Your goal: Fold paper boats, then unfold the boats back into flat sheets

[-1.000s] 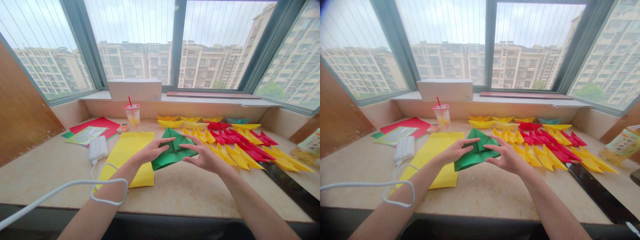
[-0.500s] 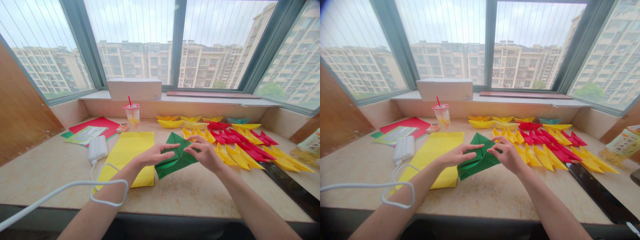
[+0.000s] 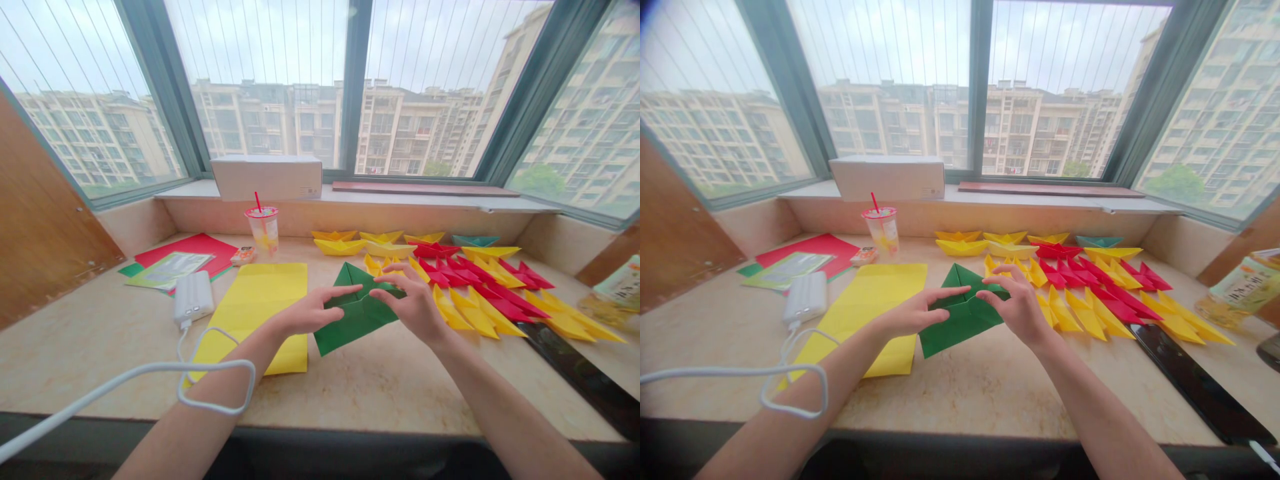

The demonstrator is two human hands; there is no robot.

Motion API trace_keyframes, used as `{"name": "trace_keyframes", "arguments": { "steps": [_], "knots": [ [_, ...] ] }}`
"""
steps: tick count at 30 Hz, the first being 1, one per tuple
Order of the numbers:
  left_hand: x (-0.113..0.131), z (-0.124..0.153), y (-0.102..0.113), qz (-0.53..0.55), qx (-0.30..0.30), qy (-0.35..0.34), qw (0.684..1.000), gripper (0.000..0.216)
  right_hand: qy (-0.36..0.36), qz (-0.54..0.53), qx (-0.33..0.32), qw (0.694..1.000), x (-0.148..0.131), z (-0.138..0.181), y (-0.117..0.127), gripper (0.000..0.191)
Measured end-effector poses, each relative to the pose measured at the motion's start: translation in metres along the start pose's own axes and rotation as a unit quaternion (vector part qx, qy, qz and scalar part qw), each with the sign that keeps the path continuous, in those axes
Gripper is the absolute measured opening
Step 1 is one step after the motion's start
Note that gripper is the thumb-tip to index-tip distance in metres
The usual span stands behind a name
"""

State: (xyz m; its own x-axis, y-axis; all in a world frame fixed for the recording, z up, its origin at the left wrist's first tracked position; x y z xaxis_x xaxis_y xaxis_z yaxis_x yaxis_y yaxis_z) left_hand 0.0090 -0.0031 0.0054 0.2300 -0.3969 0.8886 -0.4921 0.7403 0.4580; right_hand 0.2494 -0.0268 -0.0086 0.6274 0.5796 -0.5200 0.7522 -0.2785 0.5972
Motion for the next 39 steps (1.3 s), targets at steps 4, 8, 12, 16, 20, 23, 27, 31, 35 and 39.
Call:
{"name": "trace_keyframes", "arguments": {
  "steps": [4, 8, 12, 16, 20, 23, 27, 31, 35, 39],
  "knots": [
    [0.001, 0.000, 0.000, 0.090, 0.005, -0.010, 0.996, 0.054, -0.015, -0.030, 0.017, 0.999, 0.003, -0.004, 0.005, 0.030],
    [0.006, 0.001, -0.003, 0.168, 0.007, -0.024, 0.985, 0.053, -0.068, -0.039, 0.039, 0.996, 0.011, -0.007, 0.008, 0.048],
    [0.006, 0.001, -0.004, 0.227, 0.018, -0.041, 0.973, 0.056, -0.065, -0.014, 0.088, 0.994, 0.011, -0.006, 0.007, 0.048],
    [0.002, -0.002, -0.004, 0.220, 0.087, -0.046, 0.971, 0.060, -0.040, 0.040, 0.105, 0.993, 0.005, -0.004, 0.002, 0.022],
    [0.000, -0.005, -0.006, 0.226, 0.120, -0.065, 0.964, 0.068, -0.068, -0.042, 0.042, 0.996, 0.002, 0.000, -0.010, 0.032],
    [0.001, -0.007, -0.012, 0.241, 0.091, -0.080, 0.963, 0.072, -0.101, -0.172, -0.021, 0.980, -0.002, 0.002, -0.019, 0.043],
    [0.000, -0.008, -0.021, 0.219, 0.037, -0.072, 0.972, 0.072, -0.101, -0.339, -0.071, 0.933, -0.013, 0.003, -0.025, 0.045],
    [-0.005, -0.012, -0.027, 0.159, 0.048, -0.060, 0.984, 0.068, -0.114, -0.404, -0.061, 0.906, -0.019, 0.003, -0.025, 0.040],
    [-0.010, -0.016, -0.027, 0.097, 0.128, -0.110, 0.981, 0.062, -0.141, -0.443, -0.042, 0.884, -0.017, 0.002, -0.027, 0.039],
    [-0.013, -0.018, -0.024, 0.136, 0.138, -0.171, 0.966, 0.090, -0.151, -0.484, 0.005, 0.862, -0.017, 0.001, -0.029, 0.044]
  ]
}}
Point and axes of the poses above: each hand's wrist, its own z-axis away from the middle knuckle, its own y-axis out of the back of the hand, x = y × z, the point moved 1 cm from there along -z, towards the middle knuckle, and after that the axes turned 9 degrees about -x, right-handed, at the moved point
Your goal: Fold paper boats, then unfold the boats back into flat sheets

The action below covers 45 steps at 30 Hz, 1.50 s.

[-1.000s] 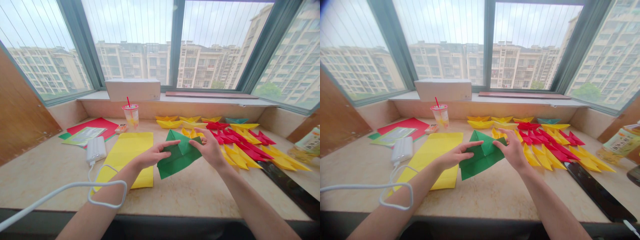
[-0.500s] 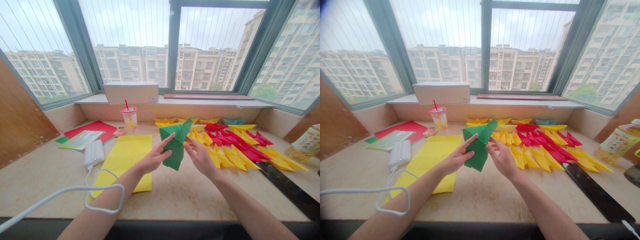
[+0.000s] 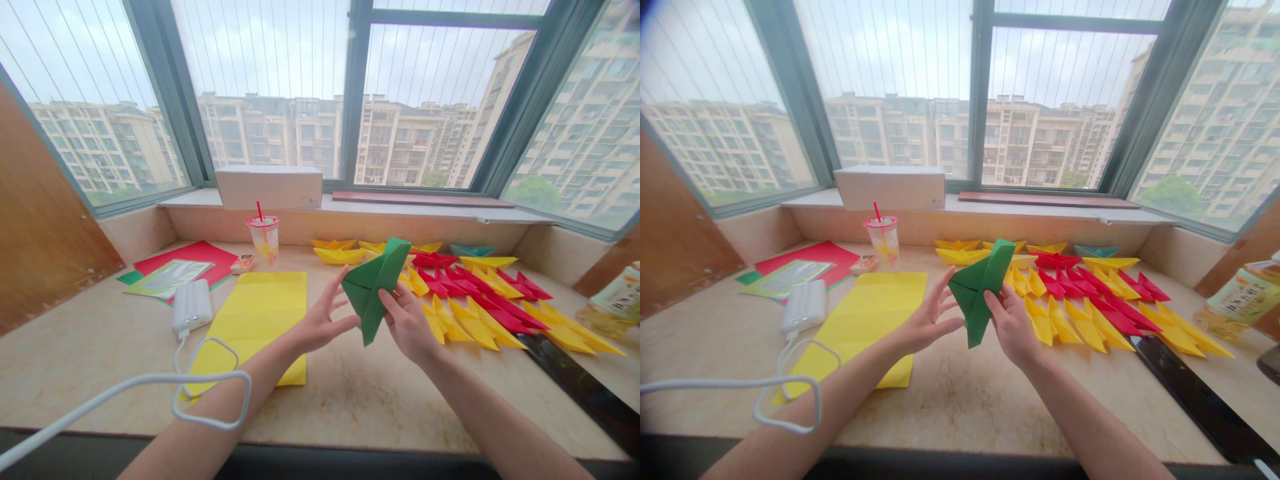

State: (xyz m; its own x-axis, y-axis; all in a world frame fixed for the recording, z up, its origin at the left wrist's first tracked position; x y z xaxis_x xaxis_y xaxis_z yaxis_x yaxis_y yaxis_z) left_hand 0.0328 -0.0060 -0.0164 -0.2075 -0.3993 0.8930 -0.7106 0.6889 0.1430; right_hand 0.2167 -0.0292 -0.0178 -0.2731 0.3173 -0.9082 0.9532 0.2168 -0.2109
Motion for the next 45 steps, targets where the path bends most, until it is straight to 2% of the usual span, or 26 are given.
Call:
{"name": "trace_keyframes", "arguments": {
  "steps": [2, 4, 6, 8, 11, 14, 18, 22, 26, 30, 35, 40, 45],
  "knots": [
    [0.000, 0.000, 0.000, 0.053, -0.017, 0.008, 0.998, 0.105, 0.016, -0.023, 0.019, 0.999, -0.001, -0.001, -0.002, 0.046],
    [0.001, 0.001, -0.002, 0.086, -0.056, 0.056, 0.993, 0.109, 0.029, -0.035, 0.027, 0.999, -0.002, -0.002, -0.003, 0.048],
    [0.002, 0.002, -0.006, 0.064, -0.093, 0.106, 0.988, 0.106, 0.037, -0.034, 0.024, 0.998, -0.002, -0.002, -0.005, 0.048],
    [0.002, 0.003, -0.009, 0.010, -0.100, 0.125, 0.987, 0.094, 0.036, -0.016, 0.019, 0.999, 0.000, -0.002, -0.006, 0.047],
    [0.000, 0.002, -0.010, -0.031, -0.071, 0.119, 0.990, 0.065, 0.026, 0.016, 0.026, 0.999, 0.002, -0.002, -0.004, 0.044],
    [-0.004, -0.001, -0.003, -0.040, -0.041, 0.135, 0.989, 0.040, 0.028, 0.014, 0.062, 0.998, 0.003, -0.004, 0.003, 0.034],
    [-0.005, -0.005, 0.009, -0.011, 0.041, 0.158, 0.986, 0.034, 0.036, -0.020, 0.133, 0.990, 0.000, -0.009, 0.018, 0.025],
    [0.004, -0.008, 0.014, 0.092, 0.139, 0.119, 0.979, 0.046, 0.024, -0.067, 0.152, 0.986, -0.001, -0.011, 0.021, 0.023],
    [0.011, -0.008, 0.013, 0.157, 0.188, 0.042, 0.969, 0.062, 0.022, -0.119, 0.134, 0.983, -0.002, -0.010, 0.017, 0.020],
    [0.008, -0.008, 0.015, 0.123, 0.226, 0.005, 0.966, 0.043, 0.009, -0.156, 0.117, 0.981, -0.003, -0.009, 0.016, 0.016],
    [0.003, -0.007, 0.016, 0.071, 0.245, 0.020, 0.967, 0.046, -0.004, -0.202, 0.085, 0.976, -0.004, -0.008, 0.013, 0.016],
    [0.002, -0.007, 0.016, 0.027, 0.248, -0.041, 0.967, 0.037, -0.009, -0.236, 0.072, 0.969, -0.004, -0.007, 0.011, 0.016],
    [0.009, -0.007, 0.018, -0.059, 0.202, -0.029, 0.977, 0.020, -0.016, -0.257, 0.052, 0.965, -0.002, -0.006, 0.013, 0.015]
  ]
}}
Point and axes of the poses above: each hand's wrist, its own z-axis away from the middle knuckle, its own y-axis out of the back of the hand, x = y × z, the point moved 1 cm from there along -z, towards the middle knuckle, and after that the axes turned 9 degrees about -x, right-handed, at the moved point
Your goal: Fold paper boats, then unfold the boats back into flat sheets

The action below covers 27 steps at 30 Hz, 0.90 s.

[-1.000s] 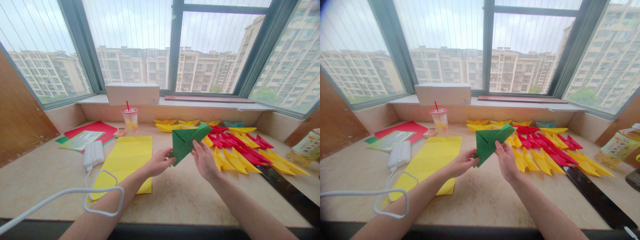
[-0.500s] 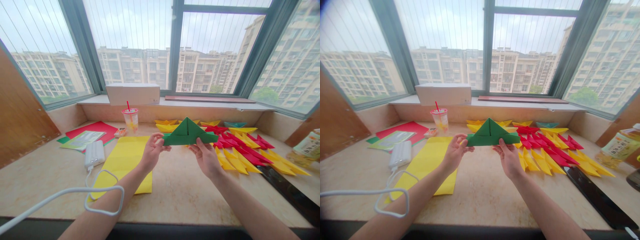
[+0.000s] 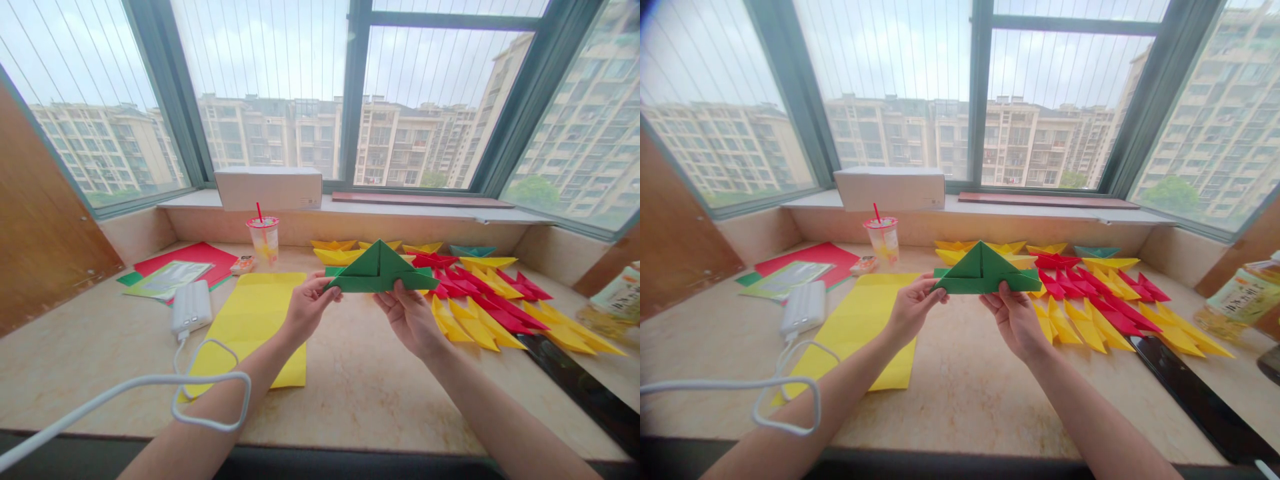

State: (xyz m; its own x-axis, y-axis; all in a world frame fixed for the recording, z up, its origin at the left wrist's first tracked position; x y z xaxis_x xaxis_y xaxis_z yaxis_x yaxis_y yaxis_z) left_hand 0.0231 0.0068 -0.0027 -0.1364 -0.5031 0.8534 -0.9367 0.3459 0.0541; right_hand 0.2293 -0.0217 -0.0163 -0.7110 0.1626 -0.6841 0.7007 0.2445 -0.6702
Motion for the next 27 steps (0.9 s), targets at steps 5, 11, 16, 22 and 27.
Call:
{"name": "trace_keyframes", "arguments": {
  "steps": [5, 11, 16, 22, 27],
  "knots": [
    [0.009, 0.001, 0.001, -0.103, -0.033, -0.002, 0.994, 0.034, 0.036, 0.026, -0.009, 0.999, -0.001, -0.003, 0.000, 0.017],
    [0.005, -0.001, 0.005, -0.109, -0.022, 0.018, 0.994, 0.037, 0.154, 0.103, 0.060, 0.981, -0.017, -0.011, 0.006, 0.042],
    [0.005, 0.000, 0.004, -0.109, -0.021, 0.018, 0.994, 0.037, 0.210, 0.166, 0.135, 0.954, -0.027, -0.010, 0.013, 0.066],
    [0.008, 0.000, 0.003, -0.114, -0.018, 0.038, 0.993, 0.039, 0.223, 0.210, 0.139, 0.942, -0.026, -0.010, 0.010, 0.045],
    [0.001, -0.001, 0.005, -0.059, -0.032, 0.061, 0.996, 0.038, 0.264, 0.230, 0.145, 0.925, -0.027, -0.010, 0.011, 0.060]
  ]
}}
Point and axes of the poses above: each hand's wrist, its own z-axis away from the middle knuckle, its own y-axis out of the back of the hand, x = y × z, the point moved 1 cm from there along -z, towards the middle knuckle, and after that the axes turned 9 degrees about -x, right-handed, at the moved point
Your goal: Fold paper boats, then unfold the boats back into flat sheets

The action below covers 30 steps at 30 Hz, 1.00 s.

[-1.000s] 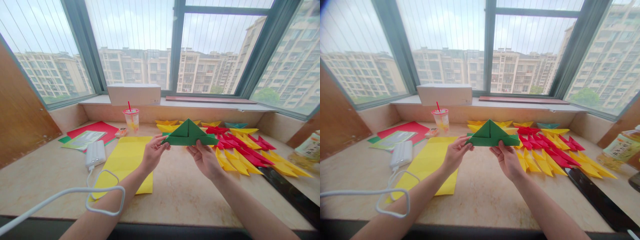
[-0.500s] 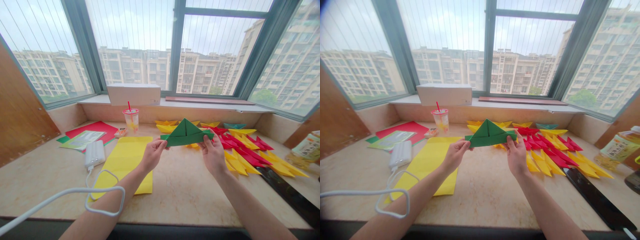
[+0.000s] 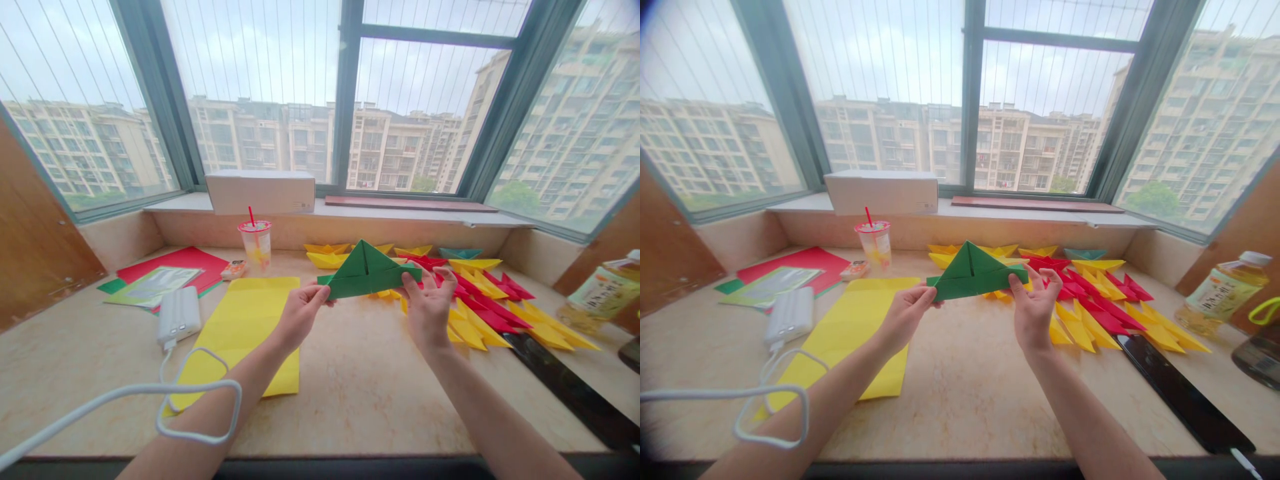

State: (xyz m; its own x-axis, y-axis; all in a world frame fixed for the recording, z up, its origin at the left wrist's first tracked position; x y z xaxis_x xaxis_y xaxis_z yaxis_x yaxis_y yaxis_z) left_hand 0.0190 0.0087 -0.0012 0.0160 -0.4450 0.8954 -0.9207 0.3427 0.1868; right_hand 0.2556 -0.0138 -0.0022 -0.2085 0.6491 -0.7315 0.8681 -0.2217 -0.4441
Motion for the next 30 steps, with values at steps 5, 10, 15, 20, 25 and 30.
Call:
{"name": "trace_keyframes", "arguments": {
  "steps": [5, 10, 15, 20, 25, 30],
  "knots": [
    [-0.002, 0.000, 0.000, -0.001, 0.004, 0.010, 1.000, 0.037, -0.030, 0.038, -0.018, 0.999, 0.003, -0.003, 0.003, 0.037],
    [-0.001, -0.001, 0.003, -0.023, 0.028, 0.003, 0.999, 0.037, -0.096, 0.005, -0.055, 0.994, 0.005, -0.003, 0.001, 0.045],
    [-0.004, -0.003, 0.009, -0.068, 0.066, -0.030, 0.995, 0.036, -0.123, -0.012, -0.097, 0.988, 0.008, 0.000, -0.002, 0.051],
    [0.001, -0.003, 0.013, -0.131, 0.092, -0.064, 0.985, 0.036, -0.116, -0.017, -0.101, 0.988, 0.011, 0.000, -0.001, 0.041],
    [0.001, -0.005, 0.014, -0.131, 0.098, -0.069, 0.984, 0.035, -0.064, 0.026, -0.111, 0.991, 0.012, 0.000, -0.001, 0.032],
    [-0.002, -0.007, 0.017, -0.105, 0.090, -0.062, 0.988, 0.035, -0.043, 0.100, -0.133, 0.985, 0.014, 0.000, 0.001, 0.021]
  ]
}}
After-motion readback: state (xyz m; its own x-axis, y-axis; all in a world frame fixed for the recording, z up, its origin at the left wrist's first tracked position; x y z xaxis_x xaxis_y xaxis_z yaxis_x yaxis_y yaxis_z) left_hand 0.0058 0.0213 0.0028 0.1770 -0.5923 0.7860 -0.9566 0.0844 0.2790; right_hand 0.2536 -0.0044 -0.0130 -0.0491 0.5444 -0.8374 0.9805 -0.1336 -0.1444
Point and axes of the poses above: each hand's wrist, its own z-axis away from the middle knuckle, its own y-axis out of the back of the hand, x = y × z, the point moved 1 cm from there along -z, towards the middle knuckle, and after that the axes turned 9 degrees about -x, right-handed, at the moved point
